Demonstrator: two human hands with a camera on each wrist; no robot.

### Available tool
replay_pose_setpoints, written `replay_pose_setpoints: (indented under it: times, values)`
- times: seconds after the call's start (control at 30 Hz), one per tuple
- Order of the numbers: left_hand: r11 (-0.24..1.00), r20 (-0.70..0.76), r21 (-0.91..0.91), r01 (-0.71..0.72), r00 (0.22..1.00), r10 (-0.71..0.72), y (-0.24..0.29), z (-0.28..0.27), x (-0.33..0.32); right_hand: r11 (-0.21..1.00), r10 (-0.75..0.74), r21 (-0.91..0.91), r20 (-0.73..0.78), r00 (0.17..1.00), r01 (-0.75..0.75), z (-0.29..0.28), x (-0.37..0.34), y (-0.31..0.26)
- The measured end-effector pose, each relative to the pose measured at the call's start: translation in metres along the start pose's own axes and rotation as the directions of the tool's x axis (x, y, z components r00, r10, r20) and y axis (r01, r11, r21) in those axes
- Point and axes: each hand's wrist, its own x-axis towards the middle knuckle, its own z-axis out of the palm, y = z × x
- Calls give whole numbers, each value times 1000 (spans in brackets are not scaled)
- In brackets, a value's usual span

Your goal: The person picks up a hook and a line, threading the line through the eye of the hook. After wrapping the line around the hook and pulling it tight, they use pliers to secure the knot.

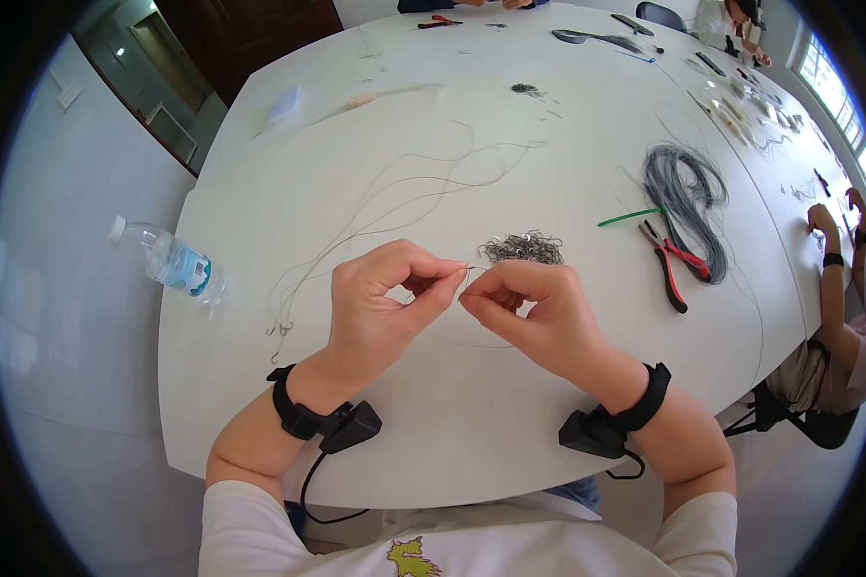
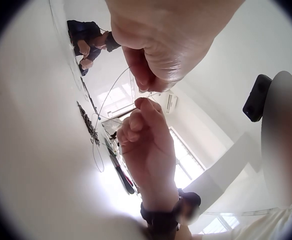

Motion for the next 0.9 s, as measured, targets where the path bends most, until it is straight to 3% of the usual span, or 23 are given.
replay_pose_setpoints:
  times: [0.03, 0.1, 0.13, 0.2, 0.3, 0.43, 0.6, 0.77, 0.9]
  values:
    - [1000, -3, 15, -9, 1000, 9, 0, 0, 0, 1000, -1, -1, 3, 1000, 1, 1, -1, -1]
    - [997, 3, 73, -24, 1000, 23, 1, -1, 0, 948, -242, -215, -13, 970, 234, 2, -1, -5]
    - [991, 15, 131, -39, 999, 37, 2, -1, 1, 948, -242, -214, -9, 970, 234, 0, -1, -8]
    - [978, 27, 189, -87, 996, 83, 3, -2, 3, 763, -443, -506, 45, 895, 403, -8, 0, -15]
    - [950, 56, 258, -177, 984, 168, 0, 0, 5, 682, -531, -578, 27, 847, 447, -14, 3, -18]
    - [913, 95, 300, -278, 961, 261, 2, 1, 6, 670, -542, -589, 29, 840, 452, -20, 7, -18]
    - [912, 149, 303, -276, 959, 240, 2, -2, 5, 773, -462, -503, -26, 887, 388, -21, 7, -16]
    - [921, 107, 279, -272, 962, 251, 1, 0, 5, 783, -462, -483, -33, 886, 391, -21, 8, -15]
    - [923, 164, 285, -260, 962, 220, 1, -1, 4, 818, -433, -439, -47, 900, 371, -21, 8, -14]
